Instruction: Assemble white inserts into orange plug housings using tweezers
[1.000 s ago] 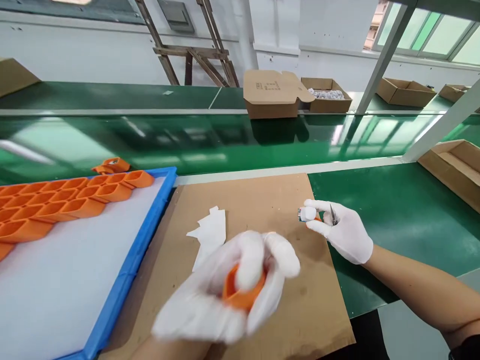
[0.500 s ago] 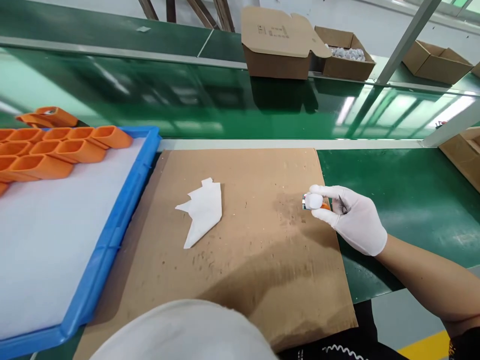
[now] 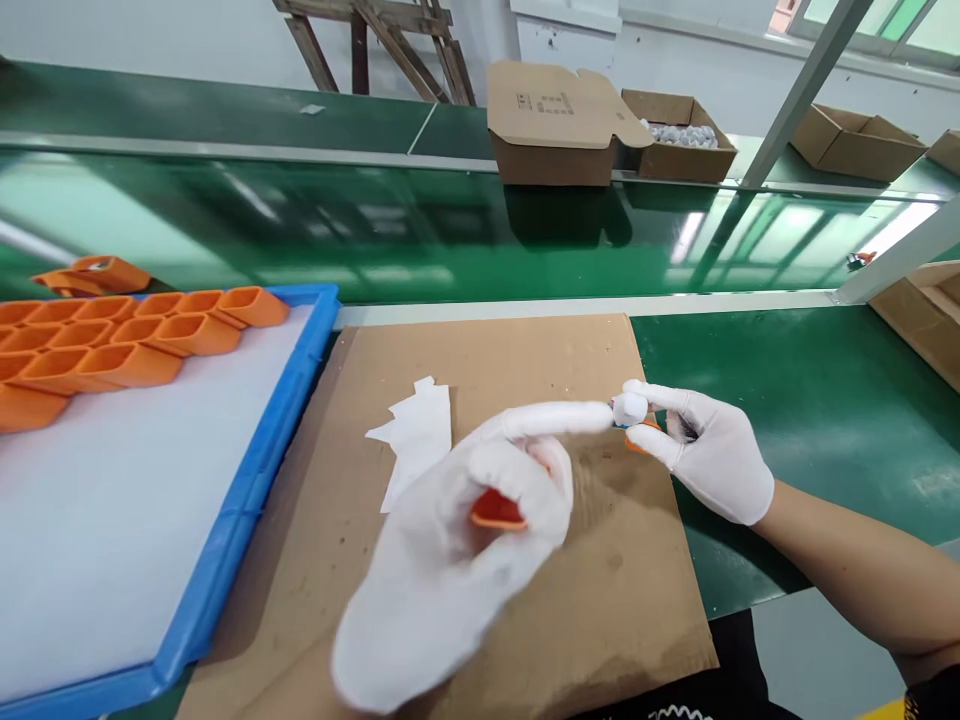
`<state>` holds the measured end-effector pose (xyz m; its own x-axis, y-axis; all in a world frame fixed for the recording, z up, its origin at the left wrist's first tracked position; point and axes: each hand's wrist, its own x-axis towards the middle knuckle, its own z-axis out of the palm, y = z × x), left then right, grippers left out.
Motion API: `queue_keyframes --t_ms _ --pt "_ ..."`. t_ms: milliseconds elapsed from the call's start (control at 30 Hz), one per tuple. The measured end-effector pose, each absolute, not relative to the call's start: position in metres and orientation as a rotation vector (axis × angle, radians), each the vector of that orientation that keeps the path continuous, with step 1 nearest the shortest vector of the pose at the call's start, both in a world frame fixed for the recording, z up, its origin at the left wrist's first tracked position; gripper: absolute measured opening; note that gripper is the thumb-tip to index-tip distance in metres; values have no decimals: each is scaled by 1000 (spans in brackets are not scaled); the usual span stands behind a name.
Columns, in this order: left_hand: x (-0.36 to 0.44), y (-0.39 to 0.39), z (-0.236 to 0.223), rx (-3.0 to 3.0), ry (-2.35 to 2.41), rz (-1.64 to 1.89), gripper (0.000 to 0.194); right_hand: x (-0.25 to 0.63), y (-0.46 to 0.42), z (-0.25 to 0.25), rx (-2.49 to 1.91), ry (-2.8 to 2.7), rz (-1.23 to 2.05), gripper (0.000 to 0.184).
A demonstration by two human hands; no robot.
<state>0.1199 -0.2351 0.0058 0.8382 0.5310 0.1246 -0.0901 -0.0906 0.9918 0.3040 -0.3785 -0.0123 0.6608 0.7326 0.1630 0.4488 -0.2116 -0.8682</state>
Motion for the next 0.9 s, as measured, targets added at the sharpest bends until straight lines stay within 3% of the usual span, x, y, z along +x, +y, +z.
queue_keyframes --t_ms 167,333,600,733,800,900 --pt "148 -242 0 2070 145 753 24 299 -381 -3 -1861 -1022 262 22" --pt "155 -242 -12 2512 -75 742 23 298 -382 -6 -1906 -1079 182 27" --pt "152 -228 -11 2030 347 624 18 297 -376 -10 -1889 -1107 143 25" --pt "161 -225 -25 1752 511 537 47 297 -378 -8 -1901 -1002 127 34" --pt "165 -226 -29 1662 517 499 59 298 -379 -6 -1920 -986 138 29" --pt "166 -228 -27 1603 561 498 59 299 -382 -2 -1921 -1030 114 20"
